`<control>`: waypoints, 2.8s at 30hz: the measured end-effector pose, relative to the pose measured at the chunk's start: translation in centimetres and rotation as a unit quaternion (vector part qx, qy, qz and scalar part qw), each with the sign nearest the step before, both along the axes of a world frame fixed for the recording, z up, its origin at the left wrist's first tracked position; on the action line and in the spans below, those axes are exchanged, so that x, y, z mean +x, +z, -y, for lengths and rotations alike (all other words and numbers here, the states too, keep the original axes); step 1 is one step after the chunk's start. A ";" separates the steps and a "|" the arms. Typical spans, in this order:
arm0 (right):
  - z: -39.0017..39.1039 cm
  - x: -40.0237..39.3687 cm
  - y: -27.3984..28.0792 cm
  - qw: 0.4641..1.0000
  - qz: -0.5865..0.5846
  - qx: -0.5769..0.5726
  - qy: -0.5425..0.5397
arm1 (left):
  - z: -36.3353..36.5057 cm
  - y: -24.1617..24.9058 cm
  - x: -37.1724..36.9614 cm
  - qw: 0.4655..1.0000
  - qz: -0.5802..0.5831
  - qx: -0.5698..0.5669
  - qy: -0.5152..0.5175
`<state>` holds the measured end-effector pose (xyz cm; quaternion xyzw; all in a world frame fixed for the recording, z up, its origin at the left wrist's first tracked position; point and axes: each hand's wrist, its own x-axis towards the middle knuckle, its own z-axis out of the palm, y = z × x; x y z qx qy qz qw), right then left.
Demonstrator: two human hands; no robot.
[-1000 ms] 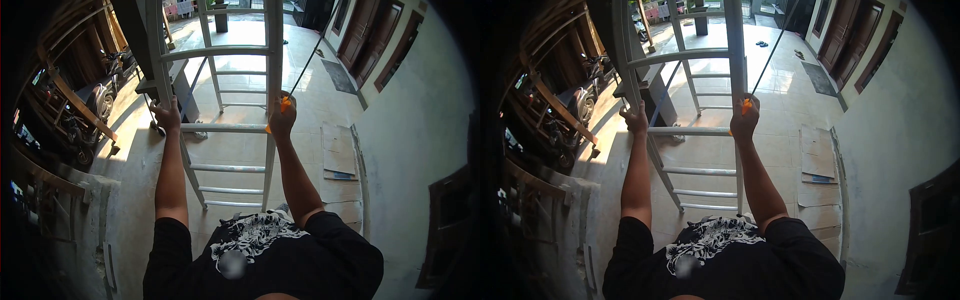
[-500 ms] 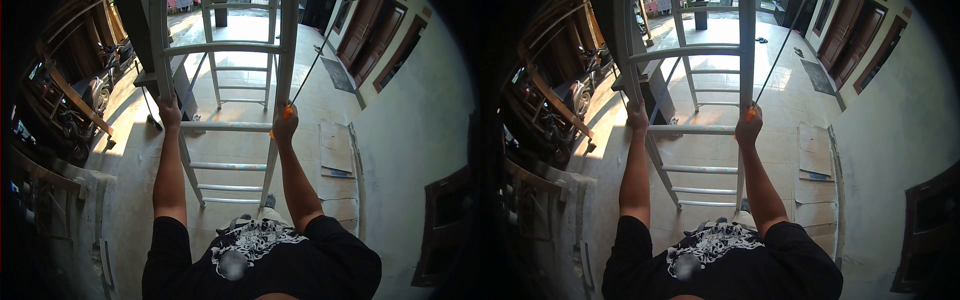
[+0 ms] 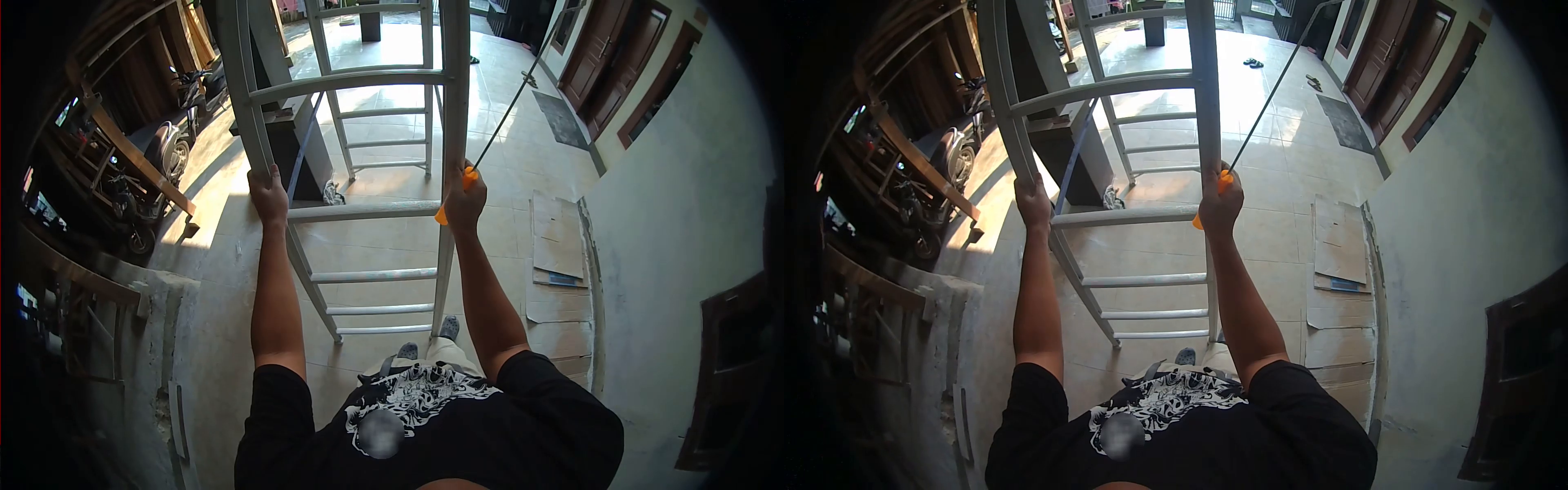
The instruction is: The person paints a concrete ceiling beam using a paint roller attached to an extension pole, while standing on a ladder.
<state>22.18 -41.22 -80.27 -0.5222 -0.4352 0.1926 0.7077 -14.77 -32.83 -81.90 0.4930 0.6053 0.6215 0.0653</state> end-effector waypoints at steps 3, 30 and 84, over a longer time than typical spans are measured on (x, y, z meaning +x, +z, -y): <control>1.0 -1.8 -0.2 1.000 0.004 0.013 -0.007 | 2.1 0.2 -1.4 1.000 0.006 -0.002 0.001; 10.7 -4.5 0.8 1.000 0.010 0.001 -0.023 | 9.4 -0.9 -4.4 1.000 0.006 0.012 -0.005; 19.2 -10.8 0.7 0.987 0.001 -0.078 -0.142 | 17.1 0.5 -9.0 0.994 0.012 -0.038 -0.105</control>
